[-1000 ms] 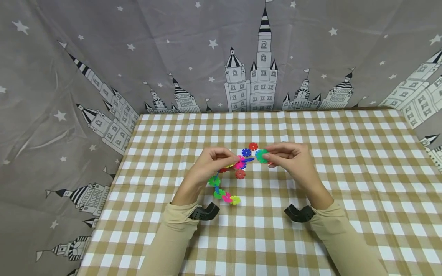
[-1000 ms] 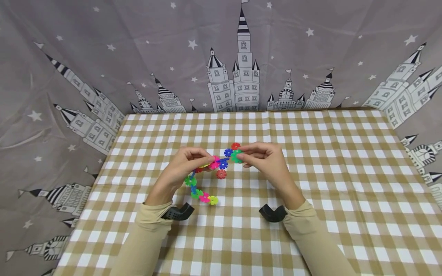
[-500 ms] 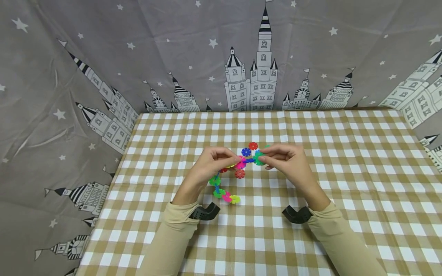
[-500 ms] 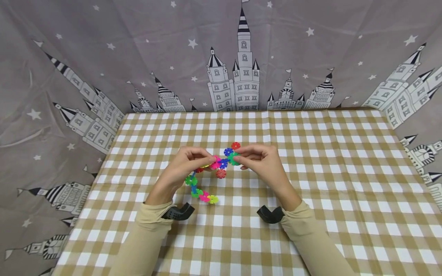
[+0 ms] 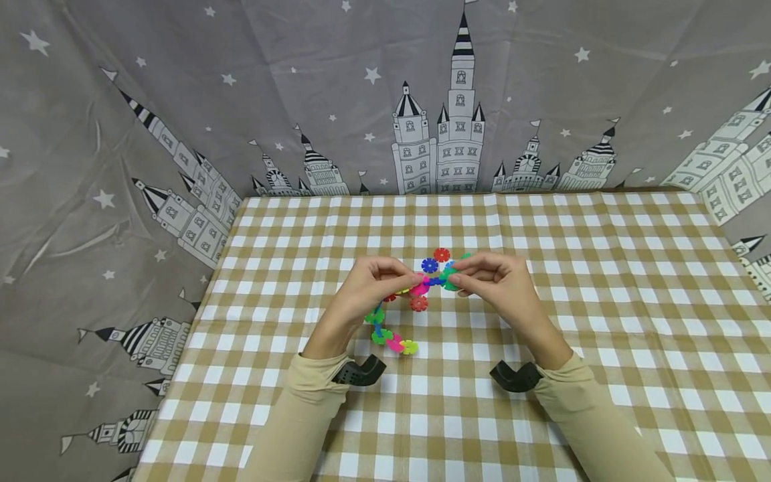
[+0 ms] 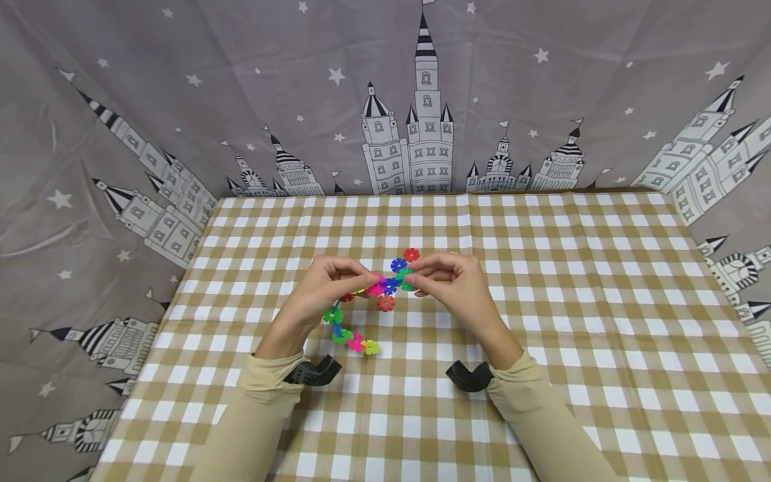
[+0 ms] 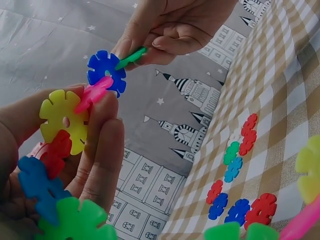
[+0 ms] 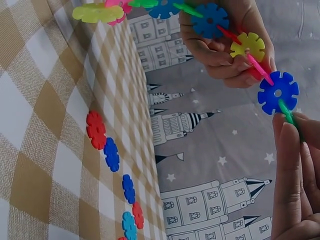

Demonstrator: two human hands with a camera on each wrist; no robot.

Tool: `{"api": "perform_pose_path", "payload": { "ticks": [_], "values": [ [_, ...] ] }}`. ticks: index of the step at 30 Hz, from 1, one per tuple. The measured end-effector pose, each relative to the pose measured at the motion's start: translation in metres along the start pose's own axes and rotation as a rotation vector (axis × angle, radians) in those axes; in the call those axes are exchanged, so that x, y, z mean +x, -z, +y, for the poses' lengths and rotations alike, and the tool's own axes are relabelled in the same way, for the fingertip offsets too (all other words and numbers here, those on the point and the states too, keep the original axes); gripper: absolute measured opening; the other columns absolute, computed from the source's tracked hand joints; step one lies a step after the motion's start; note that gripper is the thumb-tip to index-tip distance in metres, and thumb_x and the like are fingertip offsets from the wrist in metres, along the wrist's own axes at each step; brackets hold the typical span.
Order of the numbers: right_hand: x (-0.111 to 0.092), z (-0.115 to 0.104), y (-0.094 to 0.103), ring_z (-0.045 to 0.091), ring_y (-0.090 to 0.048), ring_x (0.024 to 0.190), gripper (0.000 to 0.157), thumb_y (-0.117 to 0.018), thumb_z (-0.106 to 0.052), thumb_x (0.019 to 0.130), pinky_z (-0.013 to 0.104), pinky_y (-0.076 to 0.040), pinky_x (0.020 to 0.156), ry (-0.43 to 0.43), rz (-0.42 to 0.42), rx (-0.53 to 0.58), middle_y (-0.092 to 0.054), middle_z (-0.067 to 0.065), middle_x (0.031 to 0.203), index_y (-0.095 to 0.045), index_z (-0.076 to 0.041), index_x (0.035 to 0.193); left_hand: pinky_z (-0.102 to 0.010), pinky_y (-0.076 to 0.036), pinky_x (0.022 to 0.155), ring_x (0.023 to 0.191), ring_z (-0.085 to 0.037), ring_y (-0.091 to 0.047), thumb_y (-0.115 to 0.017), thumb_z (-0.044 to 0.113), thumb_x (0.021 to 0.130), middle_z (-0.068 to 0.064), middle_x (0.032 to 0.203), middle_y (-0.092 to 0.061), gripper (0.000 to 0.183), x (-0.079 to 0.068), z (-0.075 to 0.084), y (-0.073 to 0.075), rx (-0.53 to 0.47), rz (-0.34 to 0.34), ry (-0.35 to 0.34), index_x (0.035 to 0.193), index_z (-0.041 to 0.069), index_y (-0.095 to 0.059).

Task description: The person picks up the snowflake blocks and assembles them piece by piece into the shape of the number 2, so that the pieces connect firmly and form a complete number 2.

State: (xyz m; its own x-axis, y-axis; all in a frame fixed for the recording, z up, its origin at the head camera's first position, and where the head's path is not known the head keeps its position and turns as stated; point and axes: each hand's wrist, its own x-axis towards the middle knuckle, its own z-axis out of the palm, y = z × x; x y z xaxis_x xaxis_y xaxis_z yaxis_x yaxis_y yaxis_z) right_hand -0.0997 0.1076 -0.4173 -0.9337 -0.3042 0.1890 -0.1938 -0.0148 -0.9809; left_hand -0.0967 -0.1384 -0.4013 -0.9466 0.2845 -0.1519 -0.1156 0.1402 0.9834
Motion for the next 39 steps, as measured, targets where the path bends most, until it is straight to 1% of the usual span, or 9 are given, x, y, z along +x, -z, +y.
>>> {"api": "perform_pose_path", "payload": {
  "ticks": [7,12,19,22,25,30,32,36,39],
  "values": [
    [-0.0013,-0.0042,0.0021,0.017,-0.077,0.075,0.027,-0.079,0.002,0.087,0.032,-0.065,0.071,-0.037,-0.027,-0.029,-0.078,-0.007,0.093,-0.072,0.007,0.113,-0.025,-0.055,0.070,0.075,-0.011,-0.067,-0.077,0.013,0.093,0.006,0.081,-0.077,0.014,0.0003,0.0006,0.0005,-0.013,-0.010,-0.001,0.094,0.000,-0.078],
    [-0.0014,-0.0038,0.0031,0.013,-0.076,0.083,0.038,-0.082,0.002,0.084,0.034,-0.065,0.073,-0.041,-0.064,-0.045,-0.077,-0.003,0.105,-0.071,0.005,0.121,-0.031,-0.061,0.077,0.079,-0.014,-0.072,-0.076,0.014,0.094,0.005,0.084,-0.078,0.016,-0.0008,0.0011,0.0025,-0.027,-0.002,-0.002,0.098,-0.001,-0.078],
    [-0.0001,0.0006,0.0047,0.018,-0.078,0.083,0.030,-0.072,0.000,0.094,0.040,-0.065,0.068,0.005,-0.083,-0.037,-0.077,0.019,0.108,-0.069,0.007,0.123,-0.027,-0.058,0.072,0.077,-0.012,-0.069,-0.076,0.014,0.094,0.005,0.084,-0.077,0.014,-0.0010,0.0012,0.0067,-0.004,0.007,-0.030,0.097,0.001,-0.078],
    [0.0001,0.0010,0.0047,0.019,-0.077,0.084,0.028,-0.072,-0.002,0.095,0.041,-0.064,0.067,0.011,-0.080,-0.061,-0.076,0.018,0.107,-0.070,0.004,0.121,-0.025,-0.056,0.069,0.076,-0.012,-0.068,-0.076,0.015,0.094,0.006,0.084,-0.077,0.014,-0.0006,0.0013,0.0062,-0.009,-0.001,-0.013,0.097,0.002,-0.079],
    [0.0002,0.0010,0.0043,0.018,-0.076,0.081,0.027,-0.074,-0.002,0.093,0.040,-0.064,0.065,0.011,-0.085,-0.085,-0.077,0.017,0.103,-0.072,0.002,0.119,-0.027,-0.058,0.072,0.079,-0.019,-0.072,-0.077,0.015,0.094,0.004,0.085,-0.078,0.015,-0.0007,0.0020,0.0044,-0.021,-0.011,0.007,0.097,0.001,-0.078],
    [0.0000,0.0013,0.0043,0.019,-0.076,0.080,0.024,-0.074,-0.004,0.094,0.036,-0.064,0.064,0.005,-0.082,-0.105,-0.077,0.018,0.101,-0.073,-0.001,0.118,-0.046,-0.061,0.086,0.085,-0.030,-0.075,-0.076,0.015,0.094,0.001,0.087,-0.078,0.015,-0.0004,0.0014,0.0032,-0.021,-0.017,0.014,0.097,0.000,-0.078],
    [-0.0001,0.0012,0.0044,0.017,-0.076,0.080,0.023,-0.073,-0.006,0.096,0.036,-0.064,0.064,-0.002,-0.080,-0.109,-0.077,0.017,0.102,-0.073,0.000,0.118,-0.050,-0.061,0.088,0.083,-0.026,-0.075,-0.076,0.015,0.095,0.001,0.086,-0.078,0.016,-0.0005,0.0015,0.0032,-0.016,-0.017,0.011,0.097,-0.001,-0.078],
    [0.0005,0.0010,0.0051,0.017,-0.074,0.081,0.025,-0.067,-0.011,0.101,0.037,-0.064,0.064,-0.024,-0.067,-0.095,-0.077,0.005,0.104,-0.072,0.002,0.122,-0.042,-0.062,0.082,0.079,-0.019,-0.073,-0.075,0.015,0.095,0.003,0.085,-0.078,0.017,-0.0006,0.0022,0.0039,-0.006,-0.016,0.001,0.099,-0.002,-0.078],
    [0.0023,0.0028,0.0059,0.017,-0.074,0.081,0.029,-0.061,-0.016,0.105,0.039,-0.064,0.063,-0.048,-0.042,-0.047,-0.076,-0.003,0.099,-0.069,0.005,0.123,-0.031,-0.058,0.073,0.078,-0.015,-0.071,-0.076,0.016,0.094,0.005,0.086,-0.077,0.017,-0.0006,0.0026,0.0052,0.020,-0.003,-0.002,0.099,-0.001,-0.078]
  ]
}}
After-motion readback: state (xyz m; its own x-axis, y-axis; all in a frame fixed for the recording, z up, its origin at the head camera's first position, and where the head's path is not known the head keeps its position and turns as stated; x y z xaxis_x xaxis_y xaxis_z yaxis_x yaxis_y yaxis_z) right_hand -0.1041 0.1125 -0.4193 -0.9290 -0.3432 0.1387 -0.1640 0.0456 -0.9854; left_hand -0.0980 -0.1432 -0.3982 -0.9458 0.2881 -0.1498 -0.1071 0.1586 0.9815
